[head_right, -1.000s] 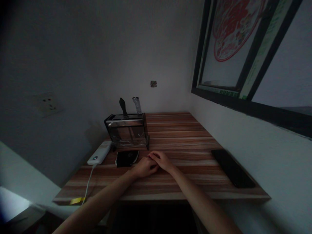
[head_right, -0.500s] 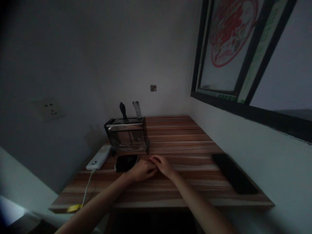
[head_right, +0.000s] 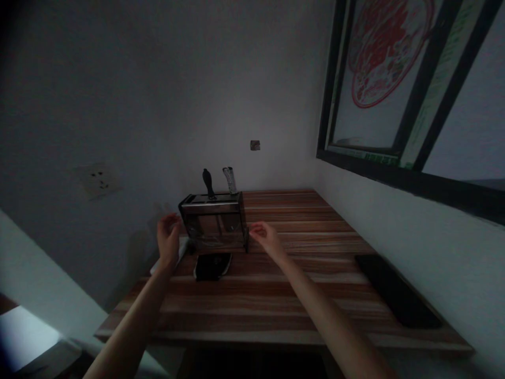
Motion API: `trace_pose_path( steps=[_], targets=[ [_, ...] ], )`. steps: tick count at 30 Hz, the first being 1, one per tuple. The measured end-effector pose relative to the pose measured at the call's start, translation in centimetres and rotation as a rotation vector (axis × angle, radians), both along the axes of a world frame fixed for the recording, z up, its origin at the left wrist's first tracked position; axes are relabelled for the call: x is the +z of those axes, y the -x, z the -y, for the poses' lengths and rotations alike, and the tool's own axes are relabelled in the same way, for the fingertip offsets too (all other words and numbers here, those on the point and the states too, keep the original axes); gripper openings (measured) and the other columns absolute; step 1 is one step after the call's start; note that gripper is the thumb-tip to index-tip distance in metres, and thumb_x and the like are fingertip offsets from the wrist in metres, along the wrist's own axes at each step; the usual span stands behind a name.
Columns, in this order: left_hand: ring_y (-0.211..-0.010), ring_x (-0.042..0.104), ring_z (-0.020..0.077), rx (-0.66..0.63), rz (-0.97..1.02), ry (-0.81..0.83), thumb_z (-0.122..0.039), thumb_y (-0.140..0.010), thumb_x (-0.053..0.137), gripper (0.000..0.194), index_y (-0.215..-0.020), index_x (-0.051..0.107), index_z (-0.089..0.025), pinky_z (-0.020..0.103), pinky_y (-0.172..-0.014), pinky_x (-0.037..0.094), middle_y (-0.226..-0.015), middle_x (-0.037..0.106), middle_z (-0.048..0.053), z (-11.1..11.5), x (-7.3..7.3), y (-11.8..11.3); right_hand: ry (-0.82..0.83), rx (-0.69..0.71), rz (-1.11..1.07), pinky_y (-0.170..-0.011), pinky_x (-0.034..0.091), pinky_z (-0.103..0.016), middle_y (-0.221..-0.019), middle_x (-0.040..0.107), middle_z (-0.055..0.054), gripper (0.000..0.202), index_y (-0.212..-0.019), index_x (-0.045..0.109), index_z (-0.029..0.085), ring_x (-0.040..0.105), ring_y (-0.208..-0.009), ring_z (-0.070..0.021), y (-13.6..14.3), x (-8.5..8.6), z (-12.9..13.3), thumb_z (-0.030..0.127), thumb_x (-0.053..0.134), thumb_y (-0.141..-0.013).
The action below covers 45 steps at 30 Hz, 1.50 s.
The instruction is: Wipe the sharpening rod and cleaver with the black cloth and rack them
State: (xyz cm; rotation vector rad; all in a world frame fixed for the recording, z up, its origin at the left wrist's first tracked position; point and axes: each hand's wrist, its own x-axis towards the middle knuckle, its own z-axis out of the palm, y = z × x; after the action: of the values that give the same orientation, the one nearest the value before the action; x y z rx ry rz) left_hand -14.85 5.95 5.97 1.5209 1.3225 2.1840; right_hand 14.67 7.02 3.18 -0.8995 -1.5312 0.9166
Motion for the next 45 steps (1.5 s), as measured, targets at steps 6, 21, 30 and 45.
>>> trace_pose_path(
  steps=[6, 21, 30, 45],
  targets=[
    [-0.110, 0.050, 0.0193, -0.374, 0.176, 0.185, -0.036, -0.070, 0.062, 0.047, -0.112, 0.049, -0.023, 0.032, -0.091, 0.040, -0.117, 0.054, 0.006, -4.3, 0.3, 3.1, 0.022, -0.019, -0.042, -0.089, 0.042, -0.039, -0.111, 0.056, -0.011, 0.063, -0.111, 0.049, 0.018, 0.054, -0.100, -0.0209, 1.8, 1.6, -5.0, 0.039, 0.074, -0.056],
    [-0.096, 0.059, 0.0250, -0.747, 0.140, 0.513, -0.021, -0.050, 0.076, 0.055, -0.102, 0.060, -0.016, 0.033, -0.083, 0.046, -0.095, 0.067, 0.007, -6.4, 1.8, 5.1, 0.068, 0.368, -0.051, -0.096, 0.039, -0.038, -0.130, 0.045, -0.008, 0.084, -0.127, 0.038, 0.026, 0.047, -0.113, -0.0199, 2.4, 4.0, -7.2, 0.028, 0.078, -0.054],
    [-0.094, 0.060, 0.0284, -0.748, 0.142, 0.487, -0.028, -0.047, 0.077, 0.048, -0.091, 0.062, -0.016, 0.039, -0.083, 0.046, -0.093, 0.067, 0.009, -6.8, 1.1, 5.2, 0.038, 0.367, -0.075, -0.094, 0.041, -0.037, -0.119, 0.054, -0.005, 0.072, -0.118, 0.048, 0.025, 0.052, -0.107, -0.0179, 2.8, 4.3, -7.3, 0.023, 0.078, -0.053],
    [-0.096, 0.059, 0.0267, -0.806, 0.061, 0.404, -0.030, -0.050, 0.077, 0.052, -0.098, 0.060, -0.017, 0.038, -0.087, 0.044, -0.097, 0.066, 0.008, -7.0, 2.6, 3.0, 0.005, 0.320, -0.046, -0.089, 0.045, -0.038, -0.117, 0.056, -0.006, 0.073, -0.118, 0.050, 0.025, 0.054, -0.103, -0.0192, 0.1, 6.1, -6.5, 0.020, 0.077, -0.051]
  ],
)
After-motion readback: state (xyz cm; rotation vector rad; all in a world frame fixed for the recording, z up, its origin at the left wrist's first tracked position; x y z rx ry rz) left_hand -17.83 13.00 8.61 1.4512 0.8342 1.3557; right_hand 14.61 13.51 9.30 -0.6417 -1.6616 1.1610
